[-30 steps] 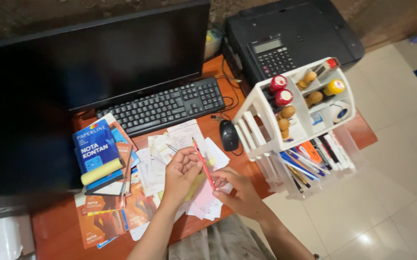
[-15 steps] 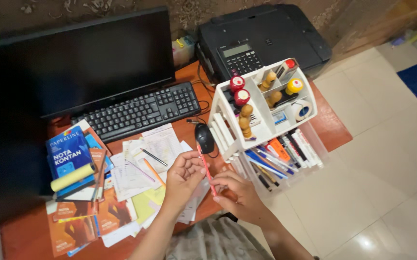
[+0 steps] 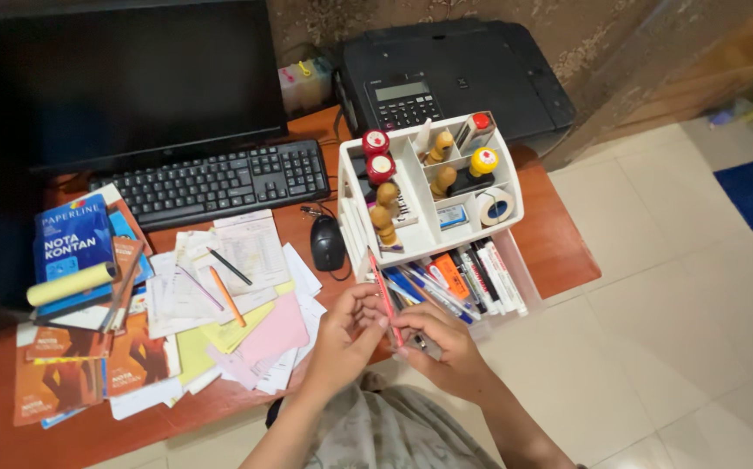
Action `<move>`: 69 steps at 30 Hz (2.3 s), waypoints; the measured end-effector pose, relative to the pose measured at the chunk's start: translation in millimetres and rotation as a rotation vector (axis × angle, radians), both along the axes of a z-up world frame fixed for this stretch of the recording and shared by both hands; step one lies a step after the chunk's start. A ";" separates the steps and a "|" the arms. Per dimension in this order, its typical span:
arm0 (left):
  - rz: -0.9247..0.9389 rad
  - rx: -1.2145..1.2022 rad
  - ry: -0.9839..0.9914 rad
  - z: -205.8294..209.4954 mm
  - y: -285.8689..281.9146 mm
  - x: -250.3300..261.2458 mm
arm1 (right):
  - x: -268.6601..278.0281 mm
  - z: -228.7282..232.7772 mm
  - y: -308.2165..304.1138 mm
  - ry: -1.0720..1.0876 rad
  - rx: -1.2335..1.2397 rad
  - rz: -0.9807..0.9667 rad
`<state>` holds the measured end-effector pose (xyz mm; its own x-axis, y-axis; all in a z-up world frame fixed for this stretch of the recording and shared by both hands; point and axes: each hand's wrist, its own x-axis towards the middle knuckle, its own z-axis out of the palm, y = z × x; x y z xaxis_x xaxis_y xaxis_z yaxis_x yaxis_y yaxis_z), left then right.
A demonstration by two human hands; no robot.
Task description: The person organizes stationery items on a cluttered desk. They pick up various pens, pencils, and highlighters from the desk surface and place them into a white plastic drawer organizer. The person handles the items one by one, sorting them into the organizer's compartments.
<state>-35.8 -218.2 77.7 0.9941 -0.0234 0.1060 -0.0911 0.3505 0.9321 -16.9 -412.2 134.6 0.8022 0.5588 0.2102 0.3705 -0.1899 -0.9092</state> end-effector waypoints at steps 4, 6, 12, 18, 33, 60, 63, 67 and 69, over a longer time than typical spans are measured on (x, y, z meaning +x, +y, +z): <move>0.037 0.064 0.035 2.2 -22.2 -7.5 | 5.4 -3.5 -21.0 -0.031 -0.045 0.006; 0.031 0.088 0.009 4.6 -29.5 -7.4 | 6.7 -4.3 -28.5 -0.012 -0.069 -0.009; 0.036 0.329 0.019 19.5 -32.3 -11.5 | 5.7 -11.4 -39.2 0.060 -0.017 -0.038; -0.048 0.552 -0.130 38.5 -21.7 -12.9 | 7.7 -14.2 -41.7 0.016 -0.023 -0.051; 0.020 0.696 -0.052 45.9 -24.1 -3.1 | 31.1 -4.5 -84.0 -0.002 -0.088 0.106; 0.608 0.734 -0.036 34.2 -81.4 -22.3 | 87.3 -10.1 -69.7 -0.047 -0.149 0.577; 0.627 0.742 -0.013 33.7 -78.7 -20.1 | 87.2 -6.9 -68.2 -0.135 -0.193 0.621; 0.631 0.725 -0.008 33.1 -78.8 -18.1 | 89.0 -3.9 -76.1 -0.135 -0.183 0.619; 0.625 0.726 -0.032 34.0 -80.1 -18.3 | 88.6 -3.9 -79.3 -0.105 -0.148 0.602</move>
